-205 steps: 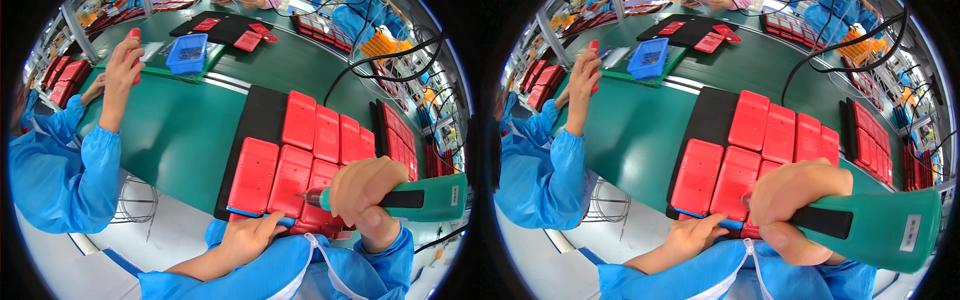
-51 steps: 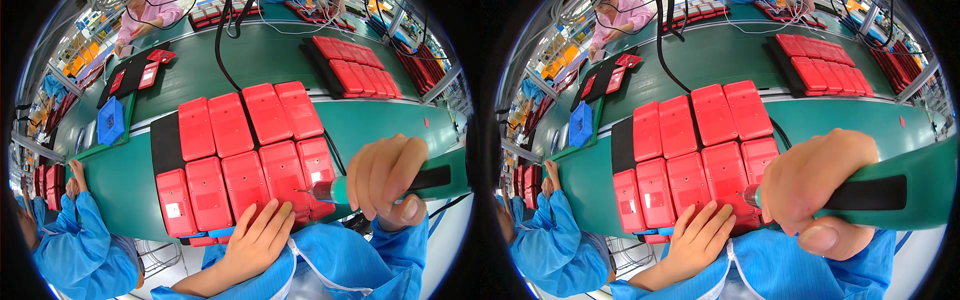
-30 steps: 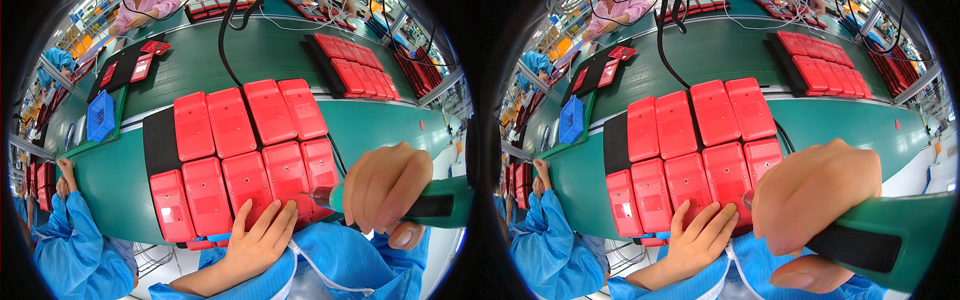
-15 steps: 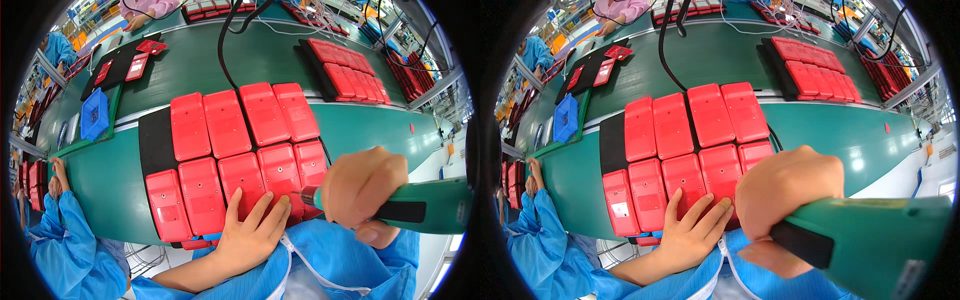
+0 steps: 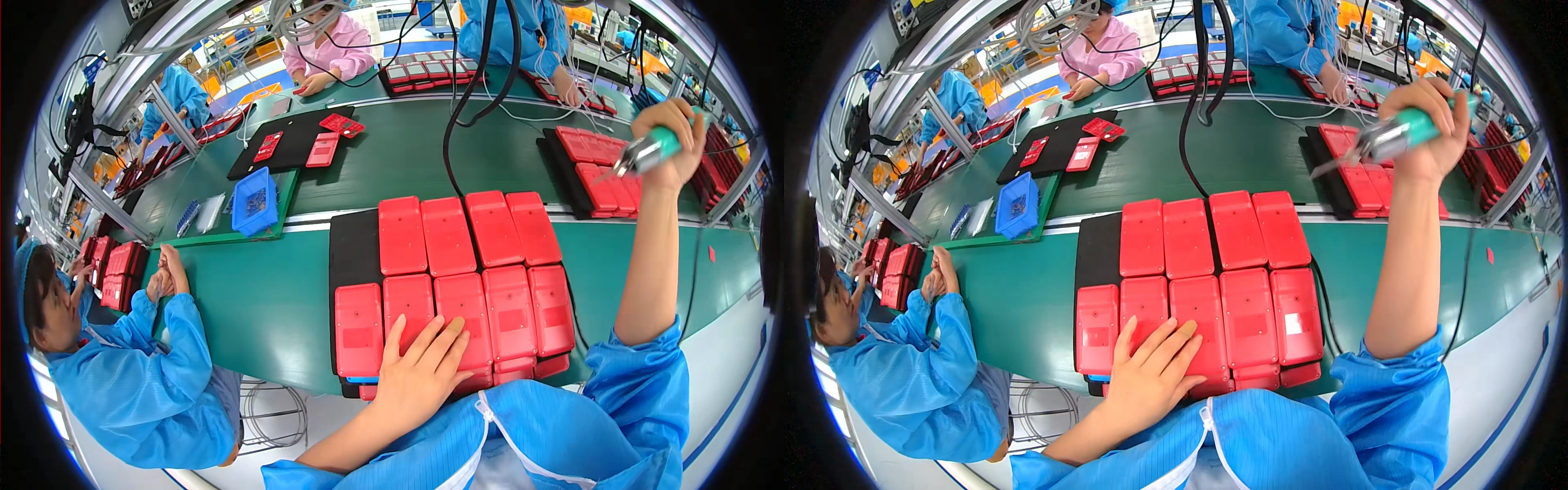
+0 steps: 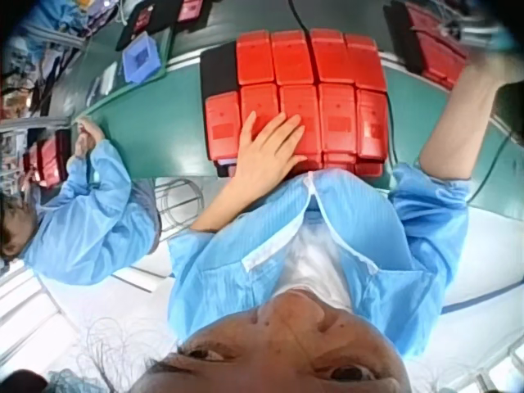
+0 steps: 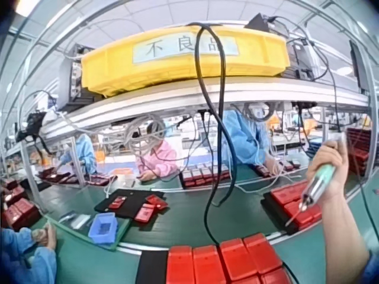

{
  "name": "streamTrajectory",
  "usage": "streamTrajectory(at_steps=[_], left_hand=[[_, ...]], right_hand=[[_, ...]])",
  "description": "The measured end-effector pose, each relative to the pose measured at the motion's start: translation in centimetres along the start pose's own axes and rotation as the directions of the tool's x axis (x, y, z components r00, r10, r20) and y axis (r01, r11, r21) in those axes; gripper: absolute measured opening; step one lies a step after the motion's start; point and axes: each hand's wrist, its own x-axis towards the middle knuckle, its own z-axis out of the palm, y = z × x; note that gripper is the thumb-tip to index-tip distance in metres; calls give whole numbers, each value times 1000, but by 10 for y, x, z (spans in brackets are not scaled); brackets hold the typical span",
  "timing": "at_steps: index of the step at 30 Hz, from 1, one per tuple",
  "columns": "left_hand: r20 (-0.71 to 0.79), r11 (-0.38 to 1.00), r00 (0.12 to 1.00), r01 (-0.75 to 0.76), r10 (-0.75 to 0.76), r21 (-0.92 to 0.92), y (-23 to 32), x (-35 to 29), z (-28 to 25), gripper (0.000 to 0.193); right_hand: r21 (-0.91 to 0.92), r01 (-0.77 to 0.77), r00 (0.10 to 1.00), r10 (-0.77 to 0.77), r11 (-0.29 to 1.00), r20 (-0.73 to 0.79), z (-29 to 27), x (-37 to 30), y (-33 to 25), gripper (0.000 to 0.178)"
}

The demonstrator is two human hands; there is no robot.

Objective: The person drives screws into small red plastic enclosures using an electric screwdriver on an assembly line.

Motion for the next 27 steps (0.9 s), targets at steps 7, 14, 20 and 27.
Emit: streamTrajectory(at_steps=[7, 14, 20, 27], left_hand=[[6, 998, 1000, 23, -22, -56, -8, 8, 9, 47], [-8, 999, 999, 34, -34, -32, -11, 7, 12, 51], [-44, 997, 997, 69, -71, -28, -9, 1, 17, 53], [-111, 993, 987, 109, -113, -40, 0, 5, 22, 52]], right_hand=[[-175, -190, 922, 114, 966, -370, -7, -68, 52, 12], [-867, -110, 989, 144, 485, -44, 20, -145, 101, 16], [-911, -13, 951, 287, 411, 116, 16, -148, 113, 23], [-930, -88, 905, 418, 357, 75, 23, -143, 113, 23]])
